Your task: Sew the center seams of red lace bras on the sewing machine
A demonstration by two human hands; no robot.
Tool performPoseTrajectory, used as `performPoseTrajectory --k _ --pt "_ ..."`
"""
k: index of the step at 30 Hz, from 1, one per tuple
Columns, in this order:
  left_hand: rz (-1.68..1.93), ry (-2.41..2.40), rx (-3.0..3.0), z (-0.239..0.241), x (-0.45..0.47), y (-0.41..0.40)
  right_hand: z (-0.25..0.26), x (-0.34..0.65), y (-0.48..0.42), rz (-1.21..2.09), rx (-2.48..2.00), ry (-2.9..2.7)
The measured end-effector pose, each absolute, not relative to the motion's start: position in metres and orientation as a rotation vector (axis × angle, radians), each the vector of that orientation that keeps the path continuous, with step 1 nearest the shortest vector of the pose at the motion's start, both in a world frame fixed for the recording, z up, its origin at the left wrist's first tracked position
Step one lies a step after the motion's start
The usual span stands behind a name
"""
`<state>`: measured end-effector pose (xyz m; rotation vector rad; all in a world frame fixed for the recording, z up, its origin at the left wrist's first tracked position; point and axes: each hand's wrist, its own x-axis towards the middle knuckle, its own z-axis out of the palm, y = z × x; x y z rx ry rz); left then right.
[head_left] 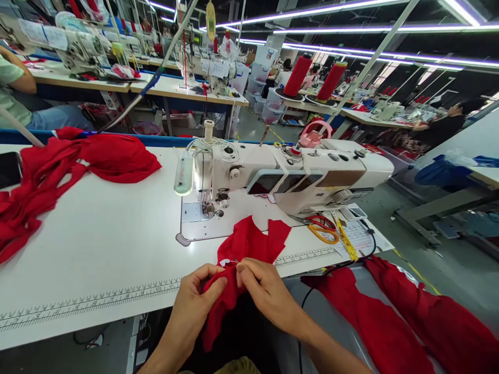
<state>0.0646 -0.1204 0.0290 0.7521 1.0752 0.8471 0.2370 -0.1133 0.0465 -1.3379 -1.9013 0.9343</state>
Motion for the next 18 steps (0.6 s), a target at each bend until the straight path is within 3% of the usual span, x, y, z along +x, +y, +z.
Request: performPoseTrajectory --k 3,10,18 --pt "0.837 1.103 0.77 0.029 0.064 -0.119 0.05 0.244 -0.108 1.088 -1.268 -1.688" --pt "0.879 1.088 0.785 0.03 0.064 -0.118 0.051 0.246 -0.11 0.642 -1.118 -1.976" --pt "0.898 1.085 0.796 0.024 0.065 -0.12 0.046 0.233 -0.092 0.744 -1.22 -2.015"
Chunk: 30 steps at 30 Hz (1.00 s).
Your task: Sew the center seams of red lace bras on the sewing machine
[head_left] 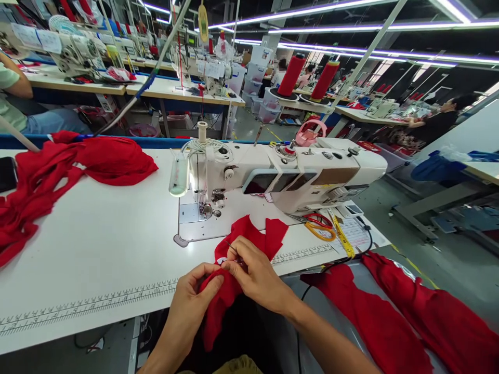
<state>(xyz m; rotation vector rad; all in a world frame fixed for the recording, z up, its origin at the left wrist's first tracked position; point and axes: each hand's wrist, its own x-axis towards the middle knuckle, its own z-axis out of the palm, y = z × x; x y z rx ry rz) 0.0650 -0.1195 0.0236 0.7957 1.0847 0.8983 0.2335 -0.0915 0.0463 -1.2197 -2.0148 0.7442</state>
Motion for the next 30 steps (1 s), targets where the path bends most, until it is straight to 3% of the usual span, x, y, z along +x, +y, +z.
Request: performPoseTrajectory --k 3,9,12,14,19,24,30 --pt "0.9 1.07 0.75 0.024 0.064 -0.118 0.042 0.227 -0.095 0.558 -1.234 -2.051" --pt "0.871 1.027 0.72 0.034 0.064 -0.116 0.029 0.223 -0.084 -0.311 -1.153 -2.234" --pt "0.82 1.013 0.737 0.035 0.055 -0.117 0.031 0.243 -0.062 -0.526 -1.289 -2.048" --pt "0.824 1.026 0.759 0.034 0.048 -0.116 0.038 0.254 -0.054 -0.392 -1.33 -1.986" --pt "0.894 1.069 0.882 0.029 0.039 -0.114 0.048 0.246 -0.075 0.362 -1.019 -2.223" --pt "1.021 1.239 1.048 0.024 0.035 -0.12 0.037 0.228 -0.088 0.118 -0.931 -2.276" --pt "0.835 1.079 0.589 0.041 0.034 -0.125 0.029 0.229 -0.09 -0.038 -0.822 -2.232"
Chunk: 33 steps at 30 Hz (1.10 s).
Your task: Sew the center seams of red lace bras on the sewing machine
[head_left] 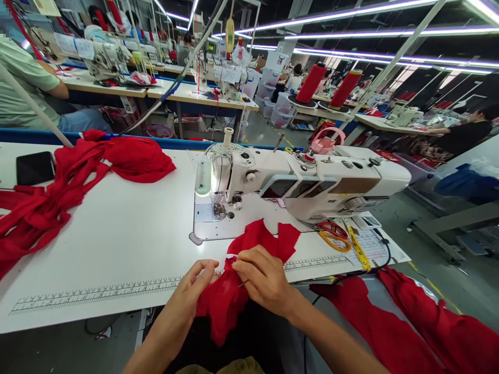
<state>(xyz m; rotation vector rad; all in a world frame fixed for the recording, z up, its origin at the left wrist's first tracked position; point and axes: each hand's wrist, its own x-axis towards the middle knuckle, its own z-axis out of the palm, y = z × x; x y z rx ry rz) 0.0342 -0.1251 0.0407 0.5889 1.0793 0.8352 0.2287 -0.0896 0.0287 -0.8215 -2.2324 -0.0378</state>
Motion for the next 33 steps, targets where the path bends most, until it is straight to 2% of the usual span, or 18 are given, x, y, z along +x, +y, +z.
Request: performPoseTrajectory --k 9,17,25,33 --pt "0.938 0.815 0.303 0.042 0.043 -0.122 0.033 0.233 -0.098 -0.184 -0.788 -2.195" --pt "1.0 0.842 0.29 0.032 0.048 -0.124 0.03 0.236 -0.099 -0.209 -0.784 -2.2" --pt "1.047 0.915 0.442 0.03 0.054 -0.13 0.051 0.245 -0.1 0.515 -0.877 -2.069" --pt "1.068 0.92 0.441 0.033 0.056 -0.13 0.05 0.239 -0.094 0.567 -0.884 -2.204"
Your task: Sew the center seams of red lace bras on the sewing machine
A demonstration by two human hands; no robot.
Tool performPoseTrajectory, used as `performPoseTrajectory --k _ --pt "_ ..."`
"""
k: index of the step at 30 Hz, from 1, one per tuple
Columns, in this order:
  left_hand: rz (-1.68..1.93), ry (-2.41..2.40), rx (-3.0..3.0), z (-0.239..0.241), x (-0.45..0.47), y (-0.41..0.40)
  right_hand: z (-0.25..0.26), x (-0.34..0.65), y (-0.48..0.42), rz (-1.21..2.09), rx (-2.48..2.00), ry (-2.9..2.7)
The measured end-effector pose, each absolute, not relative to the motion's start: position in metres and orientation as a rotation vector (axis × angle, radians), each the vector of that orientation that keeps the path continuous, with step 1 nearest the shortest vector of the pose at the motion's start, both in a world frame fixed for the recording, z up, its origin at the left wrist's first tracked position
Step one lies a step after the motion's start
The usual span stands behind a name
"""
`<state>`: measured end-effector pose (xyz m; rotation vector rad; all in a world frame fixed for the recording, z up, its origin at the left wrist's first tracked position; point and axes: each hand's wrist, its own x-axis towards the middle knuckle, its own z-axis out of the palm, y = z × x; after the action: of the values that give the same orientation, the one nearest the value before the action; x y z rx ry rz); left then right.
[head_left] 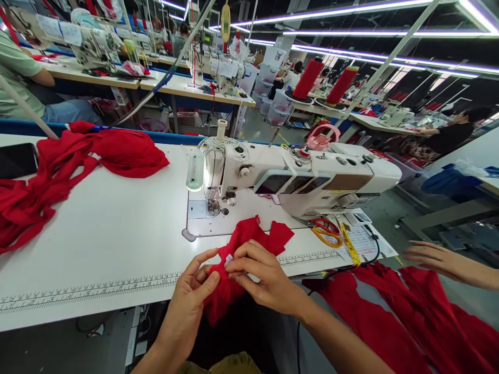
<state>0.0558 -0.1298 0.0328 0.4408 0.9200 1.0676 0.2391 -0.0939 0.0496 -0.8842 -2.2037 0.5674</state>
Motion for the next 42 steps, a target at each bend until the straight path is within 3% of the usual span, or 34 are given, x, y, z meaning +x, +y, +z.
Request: performPoseTrajectory --k 14,20,32,38,42 --pt "1.077 0.922 0.426 0.03 0.055 -0.129 0.06 0.244 -0.1 0.835 -0.99 -2.174" --pt "1.091 0.904 0.384 0.031 0.055 -0.128 0.054 0.243 -0.1 0.745 -1.0 -2.229" --pt "0.974 0.964 0.598 0.029 0.059 -0.133 0.051 0.236 -0.106 0.188 -1.06 -2.437" --pt "0.988 1.0 0.614 0.035 0.056 -0.133 0.049 0.254 -0.085 -0.114 -1.239 -2.143" --pt "1.019 1.005 0.58 0.042 0.053 -0.131 0.055 0.26 -0.088 0.116 -1.167 -2.166"
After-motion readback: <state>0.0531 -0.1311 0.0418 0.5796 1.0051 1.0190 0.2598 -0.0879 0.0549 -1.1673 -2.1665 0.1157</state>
